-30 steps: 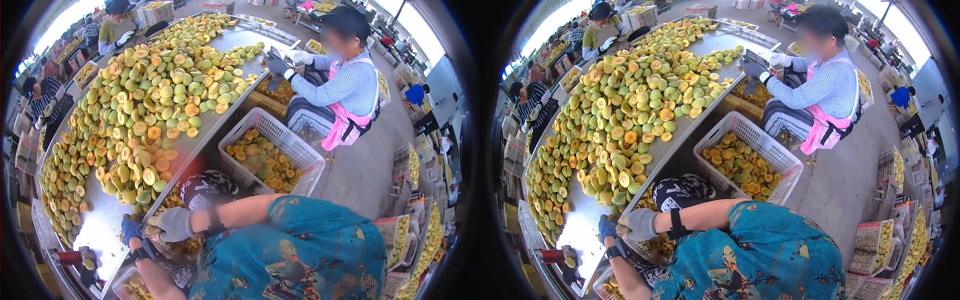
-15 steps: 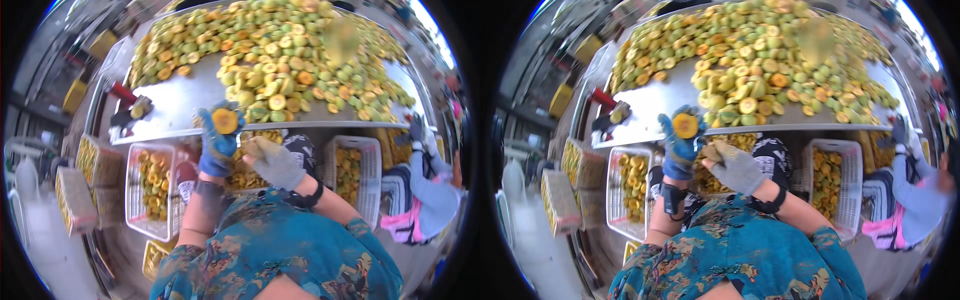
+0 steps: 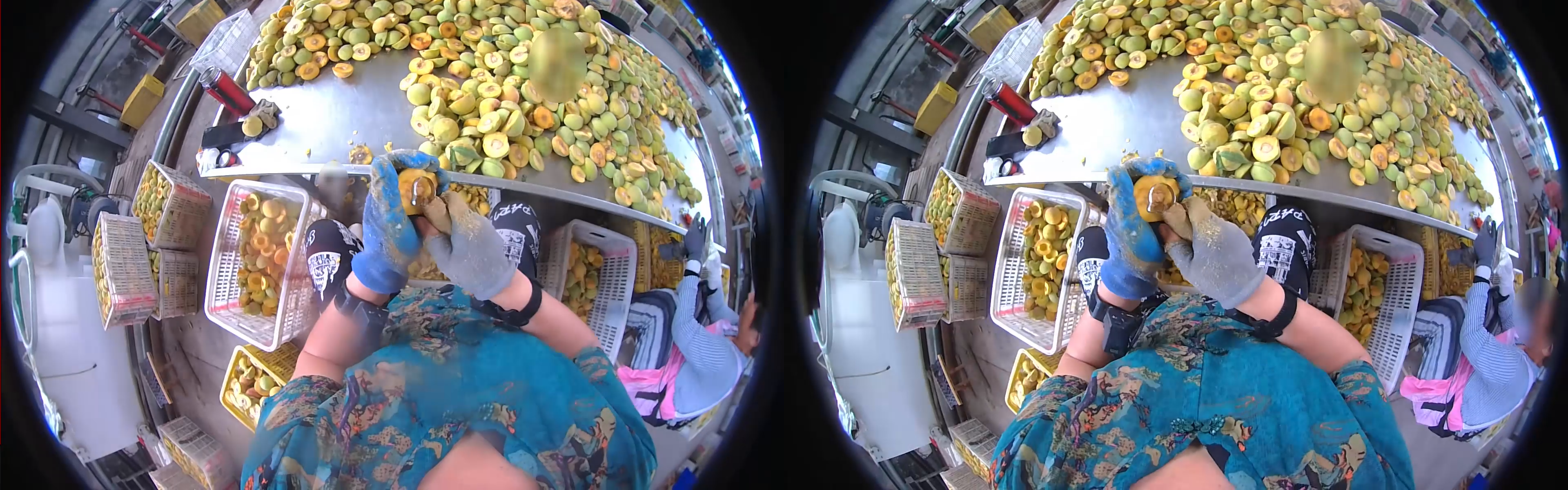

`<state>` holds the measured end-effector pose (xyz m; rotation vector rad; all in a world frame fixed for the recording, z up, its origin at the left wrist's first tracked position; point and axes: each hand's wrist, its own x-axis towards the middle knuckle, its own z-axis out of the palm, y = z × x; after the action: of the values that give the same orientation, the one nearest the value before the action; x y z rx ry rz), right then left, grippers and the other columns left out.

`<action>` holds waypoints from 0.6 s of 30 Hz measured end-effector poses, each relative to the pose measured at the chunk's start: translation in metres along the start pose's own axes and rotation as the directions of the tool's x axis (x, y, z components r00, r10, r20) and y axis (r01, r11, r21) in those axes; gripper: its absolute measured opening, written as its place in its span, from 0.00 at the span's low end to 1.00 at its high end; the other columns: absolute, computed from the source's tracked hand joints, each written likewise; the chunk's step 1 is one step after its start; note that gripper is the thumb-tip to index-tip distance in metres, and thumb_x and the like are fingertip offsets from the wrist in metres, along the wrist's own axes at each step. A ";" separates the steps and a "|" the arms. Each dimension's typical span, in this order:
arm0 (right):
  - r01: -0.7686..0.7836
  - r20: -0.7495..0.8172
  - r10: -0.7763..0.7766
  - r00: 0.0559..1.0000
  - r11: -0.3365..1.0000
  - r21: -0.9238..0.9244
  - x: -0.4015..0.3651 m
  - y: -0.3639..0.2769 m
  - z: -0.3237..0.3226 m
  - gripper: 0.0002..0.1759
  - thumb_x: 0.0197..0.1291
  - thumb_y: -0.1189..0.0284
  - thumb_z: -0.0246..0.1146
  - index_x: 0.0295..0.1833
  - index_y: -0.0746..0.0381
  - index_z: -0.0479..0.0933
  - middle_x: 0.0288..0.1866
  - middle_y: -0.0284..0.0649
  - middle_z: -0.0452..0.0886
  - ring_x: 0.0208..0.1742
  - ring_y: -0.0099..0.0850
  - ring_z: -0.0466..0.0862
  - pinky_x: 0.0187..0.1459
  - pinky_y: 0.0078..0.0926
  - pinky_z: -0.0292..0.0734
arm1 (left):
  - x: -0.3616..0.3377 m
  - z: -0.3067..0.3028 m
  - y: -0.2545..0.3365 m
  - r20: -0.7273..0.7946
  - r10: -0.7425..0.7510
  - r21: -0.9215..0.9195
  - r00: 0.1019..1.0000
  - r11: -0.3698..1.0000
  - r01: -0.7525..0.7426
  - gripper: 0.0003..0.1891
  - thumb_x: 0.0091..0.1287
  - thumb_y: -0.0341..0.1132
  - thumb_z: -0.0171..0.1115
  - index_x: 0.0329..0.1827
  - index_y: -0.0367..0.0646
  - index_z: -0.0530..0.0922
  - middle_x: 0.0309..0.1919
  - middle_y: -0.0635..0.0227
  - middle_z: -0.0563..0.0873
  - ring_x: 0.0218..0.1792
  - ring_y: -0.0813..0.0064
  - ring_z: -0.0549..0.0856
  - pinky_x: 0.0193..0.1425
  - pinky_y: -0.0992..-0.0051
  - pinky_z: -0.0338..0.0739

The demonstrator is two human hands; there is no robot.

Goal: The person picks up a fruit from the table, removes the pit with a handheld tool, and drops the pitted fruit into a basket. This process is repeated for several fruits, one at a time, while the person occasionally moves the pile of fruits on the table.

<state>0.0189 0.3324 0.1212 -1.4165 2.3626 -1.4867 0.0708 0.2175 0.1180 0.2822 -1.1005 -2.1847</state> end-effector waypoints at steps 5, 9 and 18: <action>0.059 0.198 -0.080 0.977 0.992 0.108 0.007 0.003 -0.002 0.15 0.63 0.63 0.62 0.49 0.61 0.74 0.30 0.53 0.78 0.31 0.53 0.82 0.30 0.46 0.75 | 0.002 0.003 0.009 -0.038 -0.035 -0.078 0.999 0.996 0.032 0.24 0.75 0.56 0.46 0.44 0.41 0.73 0.35 0.60 0.82 0.36 0.66 0.82 0.44 0.69 0.81; 0.040 0.418 -0.027 0.908 0.999 -0.022 0.015 -0.009 -0.026 0.14 0.66 0.62 0.57 0.52 0.57 0.76 0.36 0.54 0.77 0.33 0.53 0.82 0.31 0.45 0.76 | 0.003 -0.010 0.014 0.094 -0.043 0.026 0.995 0.999 0.041 0.24 0.77 0.52 0.43 0.43 0.38 0.76 0.35 0.65 0.82 0.37 0.74 0.82 0.46 0.75 0.78; -0.738 0.841 0.184 0.509 0.595 0.317 0.020 0.000 -0.026 0.16 0.66 0.58 0.58 0.41 0.61 0.75 0.21 0.31 0.72 0.21 0.22 0.73 0.24 0.23 0.68 | 0.006 -0.015 0.012 0.215 0.037 0.455 0.976 0.881 -0.134 0.24 0.76 0.48 0.48 0.31 0.37 0.78 0.31 0.62 0.81 0.32 0.71 0.81 0.39 0.72 0.78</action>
<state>-0.0046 0.3368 0.1436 -0.7686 1.3131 -1.0543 0.0790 0.1988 0.1189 0.2176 -1.7225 -1.8718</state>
